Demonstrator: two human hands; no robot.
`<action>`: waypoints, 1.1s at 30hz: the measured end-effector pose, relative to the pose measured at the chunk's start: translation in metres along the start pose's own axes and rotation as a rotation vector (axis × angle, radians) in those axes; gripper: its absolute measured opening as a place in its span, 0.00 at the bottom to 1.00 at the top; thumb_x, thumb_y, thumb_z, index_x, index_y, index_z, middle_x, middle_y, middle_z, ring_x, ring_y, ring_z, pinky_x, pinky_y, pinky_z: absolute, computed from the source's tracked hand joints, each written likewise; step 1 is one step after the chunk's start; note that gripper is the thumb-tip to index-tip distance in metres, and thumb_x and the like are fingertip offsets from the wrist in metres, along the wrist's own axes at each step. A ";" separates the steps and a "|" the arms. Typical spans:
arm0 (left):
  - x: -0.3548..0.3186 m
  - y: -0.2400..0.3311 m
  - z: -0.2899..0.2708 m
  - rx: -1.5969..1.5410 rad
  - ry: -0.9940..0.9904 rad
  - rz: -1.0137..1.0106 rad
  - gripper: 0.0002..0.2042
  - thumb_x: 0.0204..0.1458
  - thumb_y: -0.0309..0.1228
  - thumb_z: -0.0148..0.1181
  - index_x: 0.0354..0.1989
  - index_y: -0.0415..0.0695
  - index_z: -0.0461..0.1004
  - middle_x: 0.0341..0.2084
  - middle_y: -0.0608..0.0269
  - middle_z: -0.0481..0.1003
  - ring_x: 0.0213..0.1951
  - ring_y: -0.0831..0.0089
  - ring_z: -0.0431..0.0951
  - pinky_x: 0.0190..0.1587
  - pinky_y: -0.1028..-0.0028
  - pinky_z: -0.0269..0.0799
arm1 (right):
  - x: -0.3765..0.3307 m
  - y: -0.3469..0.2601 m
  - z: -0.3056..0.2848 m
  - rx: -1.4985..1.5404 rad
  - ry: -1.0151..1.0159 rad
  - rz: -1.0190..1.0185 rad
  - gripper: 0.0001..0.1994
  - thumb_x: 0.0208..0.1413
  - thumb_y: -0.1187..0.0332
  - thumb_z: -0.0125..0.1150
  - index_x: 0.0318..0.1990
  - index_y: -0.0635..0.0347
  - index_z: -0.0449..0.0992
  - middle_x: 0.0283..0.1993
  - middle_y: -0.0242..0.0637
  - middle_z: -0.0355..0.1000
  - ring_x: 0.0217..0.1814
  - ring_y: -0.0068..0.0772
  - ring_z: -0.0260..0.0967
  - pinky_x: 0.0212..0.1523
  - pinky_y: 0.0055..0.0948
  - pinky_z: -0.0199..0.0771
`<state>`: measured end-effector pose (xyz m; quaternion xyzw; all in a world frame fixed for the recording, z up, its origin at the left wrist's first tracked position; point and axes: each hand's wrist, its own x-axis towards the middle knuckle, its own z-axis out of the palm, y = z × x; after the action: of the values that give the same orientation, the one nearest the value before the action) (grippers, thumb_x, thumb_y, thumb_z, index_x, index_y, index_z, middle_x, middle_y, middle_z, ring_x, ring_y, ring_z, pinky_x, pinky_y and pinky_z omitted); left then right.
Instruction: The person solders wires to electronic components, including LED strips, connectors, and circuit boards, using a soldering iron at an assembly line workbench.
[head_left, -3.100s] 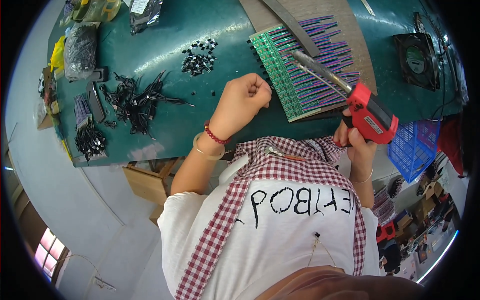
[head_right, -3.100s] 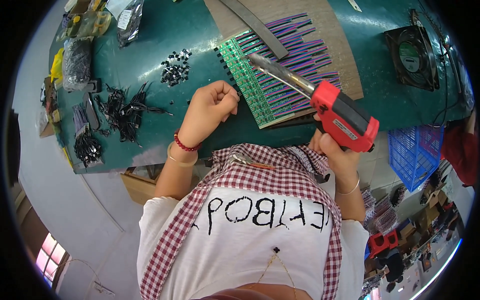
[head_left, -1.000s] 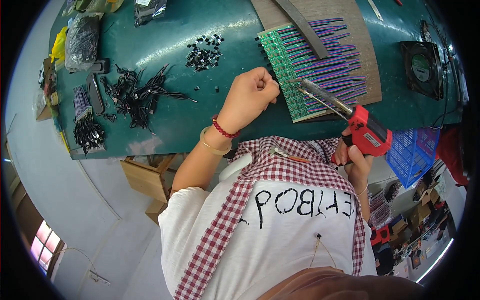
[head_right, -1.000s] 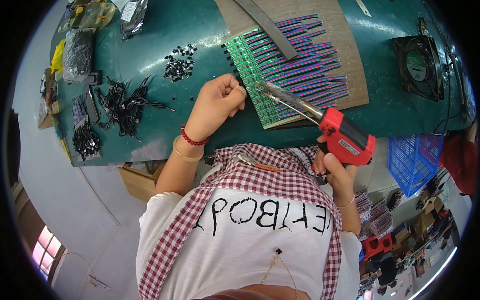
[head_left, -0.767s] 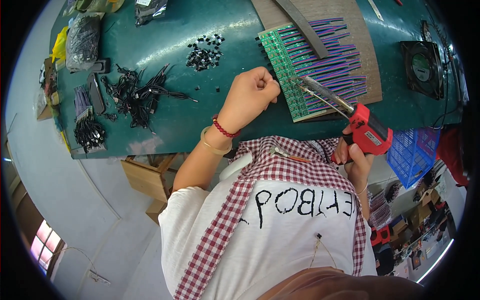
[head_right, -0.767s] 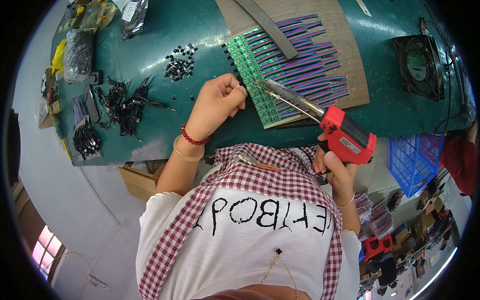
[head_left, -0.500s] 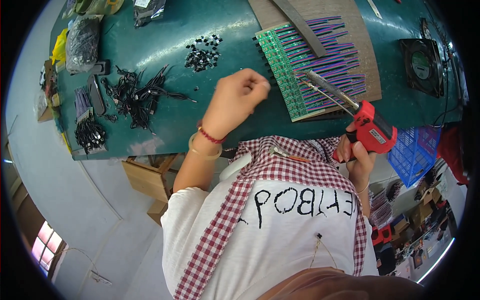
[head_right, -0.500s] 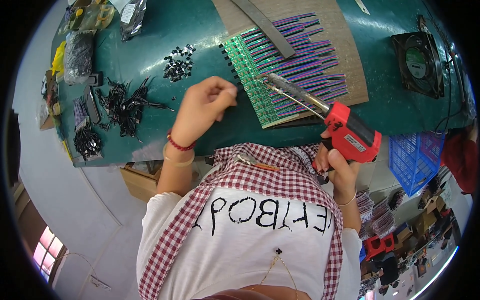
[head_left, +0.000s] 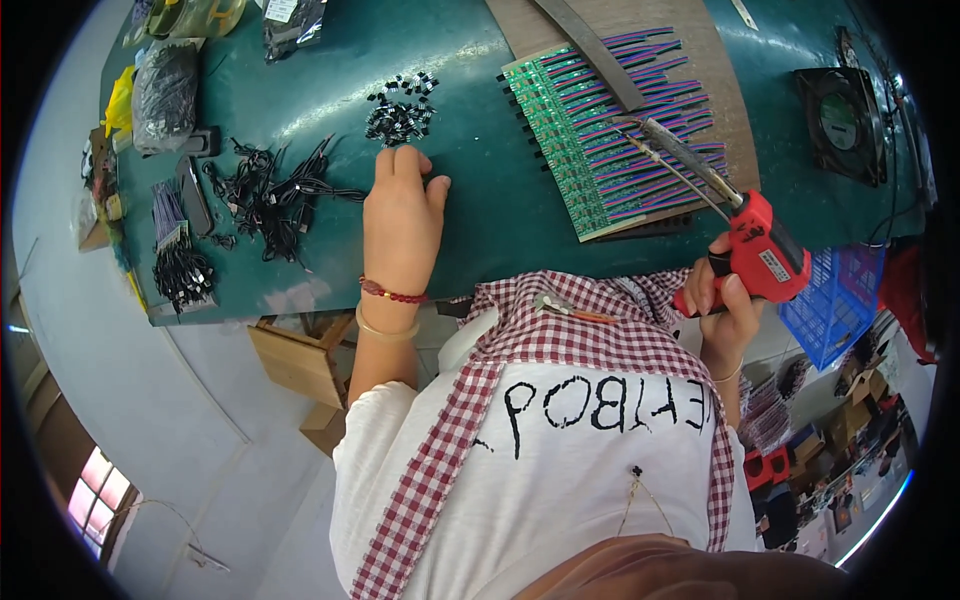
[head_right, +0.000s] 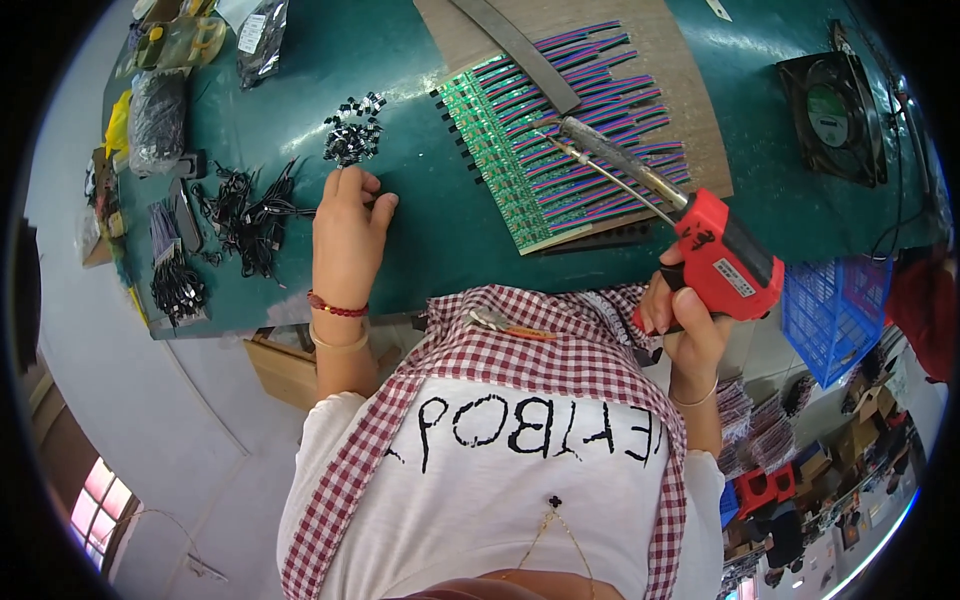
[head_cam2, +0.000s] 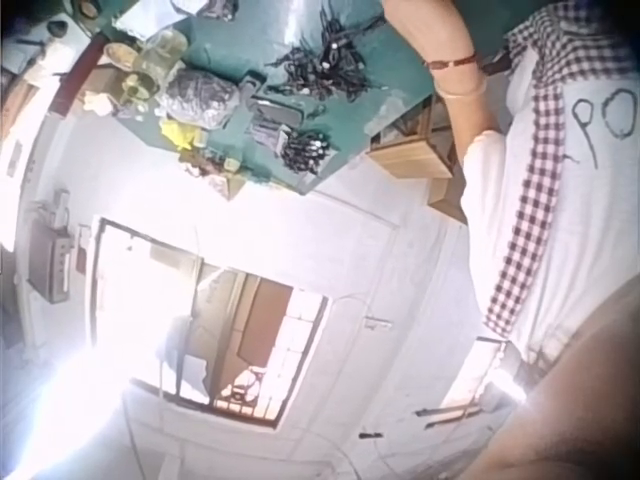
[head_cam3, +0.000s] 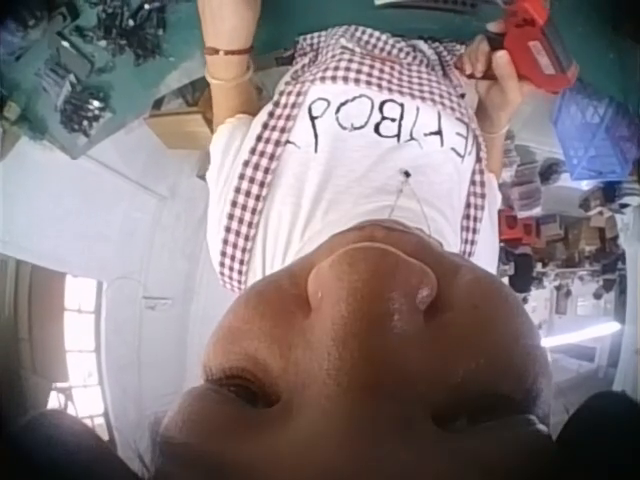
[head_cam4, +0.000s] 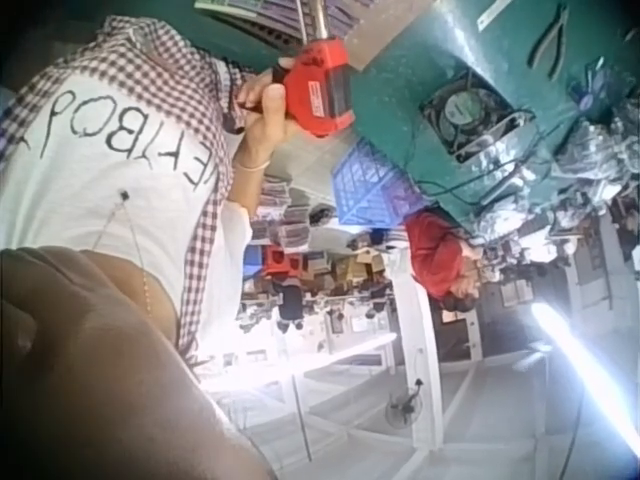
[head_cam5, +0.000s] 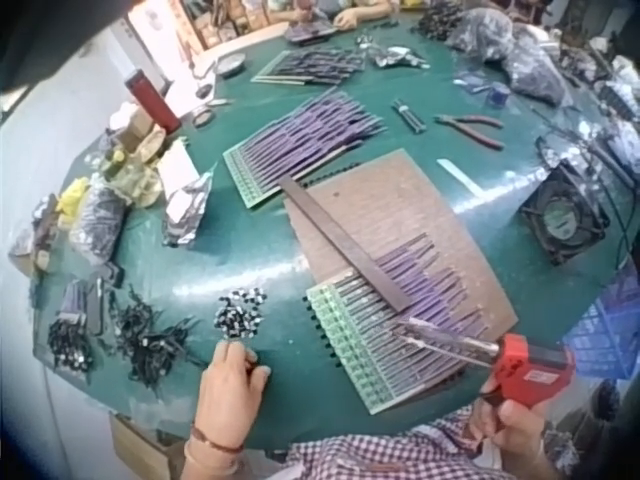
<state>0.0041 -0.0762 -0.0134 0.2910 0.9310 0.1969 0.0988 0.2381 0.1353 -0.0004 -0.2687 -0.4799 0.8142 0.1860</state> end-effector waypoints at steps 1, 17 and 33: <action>0.000 -0.001 -0.002 0.013 0.020 -0.010 0.07 0.44 0.21 0.58 0.29 0.37 0.66 0.28 0.52 0.69 0.26 0.59 0.73 0.29 0.66 0.69 | 0.000 0.001 -0.002 0.013 0.007 0.003 0.19 0.53 0.62 0.52 0.45 0.69 0.60 0.15 0.32 0.56 0.14 0.20 0.51 0.14 0.20 0.55; -0.006 0.060 0.003 -1.482 -0.576 -0.152 0.09 0.53 0.25 0.54 0.40 0.38 0.64 0.28 0.60 0.69 0.23 0.78 0.69 0.23 0.83 0.64 | 0.016 -0.004 0.045 -0.005 0.009 -0.052 0.16 0.49 0.77 0.56 0.47 0.66 0.63 0.28 0.36 0.66 0.27 0.22 0.64 0.28 0.23 0.66; -0.010 0.084 0.016 -1.611 -0.666 -0.220 0.06 0.54 0.23 0.53 0.37 0.37 0.65 0.26 0.64 0.70 0.22 0.82 0.69 0.22 0.84 0.65 | 0.033 0.001 0.055 -0.492 -0.221 -0.018 0.07 0.51 0.78 0.57 0.38 0.62 0.69 0.34 0.31 0.68 0.36 0.19 0.67 0.38 0.20 0.68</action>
<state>0.0592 -0.0132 0.0082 0.0836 0.4545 0.6885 0.5589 0.1777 0.1158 0.0117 -0.2109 -0.6830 0.6959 0.0687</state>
